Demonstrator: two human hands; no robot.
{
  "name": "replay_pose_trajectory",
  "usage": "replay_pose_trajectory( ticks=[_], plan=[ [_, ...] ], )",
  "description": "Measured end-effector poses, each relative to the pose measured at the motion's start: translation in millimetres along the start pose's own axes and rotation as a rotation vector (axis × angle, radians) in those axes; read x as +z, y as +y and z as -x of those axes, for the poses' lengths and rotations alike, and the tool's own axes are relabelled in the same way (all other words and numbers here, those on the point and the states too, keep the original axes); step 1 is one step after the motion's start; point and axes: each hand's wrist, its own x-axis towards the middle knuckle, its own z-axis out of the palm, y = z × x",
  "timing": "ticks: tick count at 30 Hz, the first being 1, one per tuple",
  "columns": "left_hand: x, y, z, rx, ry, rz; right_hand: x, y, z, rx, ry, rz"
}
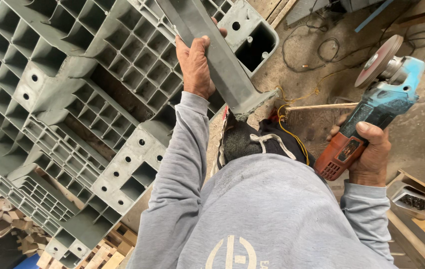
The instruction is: The person uses an angle grinder to smooth the edges of stacked gray metal frames. They hold the frames with one hand while operating the grinder with the other, moving along the edges to remove burrs. The person repositions the frames as needed to access different edges.
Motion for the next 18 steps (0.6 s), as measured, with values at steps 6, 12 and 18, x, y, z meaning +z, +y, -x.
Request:
replay_pose_trajectory(
  ticks=[6, 12, 18],
  plan=[
    [-4.3, -9.2, -9.7, 0.088, 0.015, -0.015, 3.5, -1.7, 4.5, 0.002, 0.024, 0.024],
    [7.4, -26.6, -39.0, 0.425, 0.125, -0.014, 11.2, -6.2, 2.5, 0.011, 0.002, 0.059],
    [5.1, -33.4, -78.6, 0.221, 0.189, -0.069, 24.0, -0.8, -0.5, 0.033, 0.006, 0.11]
  ],
)
